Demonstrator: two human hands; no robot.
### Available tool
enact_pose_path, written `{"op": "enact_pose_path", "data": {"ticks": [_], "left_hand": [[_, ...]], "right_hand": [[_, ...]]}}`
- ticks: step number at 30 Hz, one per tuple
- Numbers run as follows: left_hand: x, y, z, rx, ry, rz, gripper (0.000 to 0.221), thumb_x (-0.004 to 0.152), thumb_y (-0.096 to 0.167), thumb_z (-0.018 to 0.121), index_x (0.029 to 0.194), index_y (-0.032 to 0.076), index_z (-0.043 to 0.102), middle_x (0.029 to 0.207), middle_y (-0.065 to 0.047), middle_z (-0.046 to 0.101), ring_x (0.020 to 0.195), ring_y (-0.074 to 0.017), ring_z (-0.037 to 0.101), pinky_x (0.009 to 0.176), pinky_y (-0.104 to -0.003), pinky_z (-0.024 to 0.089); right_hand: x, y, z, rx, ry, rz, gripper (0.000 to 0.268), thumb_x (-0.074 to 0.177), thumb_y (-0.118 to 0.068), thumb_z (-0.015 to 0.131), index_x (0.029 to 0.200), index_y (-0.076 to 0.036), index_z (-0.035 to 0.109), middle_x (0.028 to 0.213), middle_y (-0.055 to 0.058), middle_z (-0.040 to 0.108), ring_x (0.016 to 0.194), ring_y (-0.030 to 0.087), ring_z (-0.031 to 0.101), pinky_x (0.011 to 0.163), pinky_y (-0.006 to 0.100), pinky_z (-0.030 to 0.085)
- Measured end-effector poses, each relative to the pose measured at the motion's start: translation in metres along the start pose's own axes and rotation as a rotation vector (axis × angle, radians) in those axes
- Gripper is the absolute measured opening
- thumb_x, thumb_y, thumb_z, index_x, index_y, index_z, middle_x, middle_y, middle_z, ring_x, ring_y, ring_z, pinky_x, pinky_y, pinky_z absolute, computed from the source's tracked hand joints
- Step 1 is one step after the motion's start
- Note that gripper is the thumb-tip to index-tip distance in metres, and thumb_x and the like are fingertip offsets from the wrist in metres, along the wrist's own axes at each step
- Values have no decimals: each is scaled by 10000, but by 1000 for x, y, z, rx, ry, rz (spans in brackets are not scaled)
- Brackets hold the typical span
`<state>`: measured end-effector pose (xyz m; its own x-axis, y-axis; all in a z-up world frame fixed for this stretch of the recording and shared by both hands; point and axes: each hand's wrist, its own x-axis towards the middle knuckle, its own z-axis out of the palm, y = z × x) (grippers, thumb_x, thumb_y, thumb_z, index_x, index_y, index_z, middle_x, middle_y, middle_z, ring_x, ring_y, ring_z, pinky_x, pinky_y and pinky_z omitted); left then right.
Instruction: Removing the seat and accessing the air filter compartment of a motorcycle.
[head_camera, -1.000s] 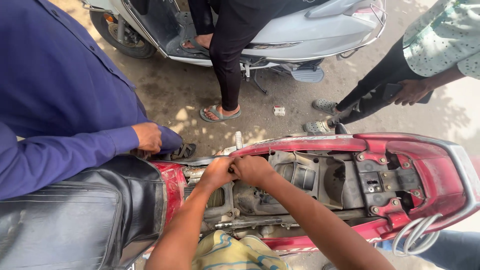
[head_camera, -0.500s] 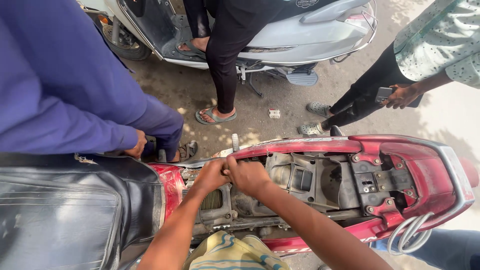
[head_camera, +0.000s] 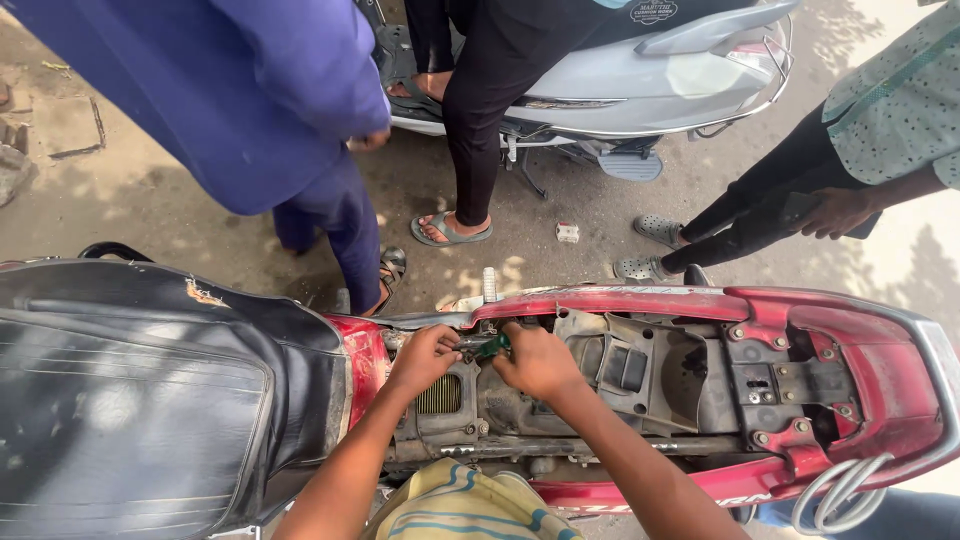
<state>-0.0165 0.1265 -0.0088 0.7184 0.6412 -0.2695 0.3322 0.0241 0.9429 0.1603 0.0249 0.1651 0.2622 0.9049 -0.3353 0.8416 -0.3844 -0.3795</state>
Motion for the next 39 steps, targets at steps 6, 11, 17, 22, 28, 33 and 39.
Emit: {"op": "enact_pose_path", "data": {"ticks": [6,11,17,22,28,33,39], "left_hand": [[-16,13,-1,92,74,-31,239,828,101,779,1043,46,691,1005,-95,730,901,-193,755,812,-341,588],[-9,8,5,182,90,-12,215,835,112,767,1030,48,702,1009,-96,742,907,-187,757,816,-341,582],[2,-7,5,39,147,-63,183,868,99,731,1039,37,720,981,-92,777,897,-173,755,817,-324,591],[7,-16,6,-32,198,-101,174,889,80,716,1057,36,729,972,-82,773,886,-168,742,822,-318,579],[5,-17,10,-109,-8,-30,262,895,27,688,1152,57,730,1032,-35,773,922,-112,721,825,-282,564],[16,3,28,-256,-259,-286,305,904,24,669,1199,98,682,979,31,691,763,-101,568,667,-327,493],[21,7,23,-46,-264,117,207,867,-5,688,1061,49,733,957,-47,792,896,-89,684,814,-312,540]], "right_hand": [[-26,11,19,96,62,109,368,813,-331,666,1059,-58,658,769,174,738,782,401,731,720,514,576],[-15,6,21,-57,53,-23,362,816,-359,700,998,-51,644,781,186,720,775,416,714,709,526,567],[15,11,12,-294,-75,-192,365,824,-318,671,1036,-28,607,825,194,720,788,410,716,701,529,576],[13,4,28,-216,-200,-162,388,1050,-408,572,950,-53,693,862,207,730,831,405,714,767,517,566],[40,22,54,-367,-16,-370,218,854,-215,643,996,-71,725,961,159,718,900,334,720,823,442,569],[38,14,26,-539,122,-830,179,782,-158,645,929,-104,734,965,91,680,1009,289,631,900,391,481],[24,-31,-8,-356,-260,-58,444,1070,-476,545,1098,-52,671,998,190,742,948,348,726,830,452,569]]}}
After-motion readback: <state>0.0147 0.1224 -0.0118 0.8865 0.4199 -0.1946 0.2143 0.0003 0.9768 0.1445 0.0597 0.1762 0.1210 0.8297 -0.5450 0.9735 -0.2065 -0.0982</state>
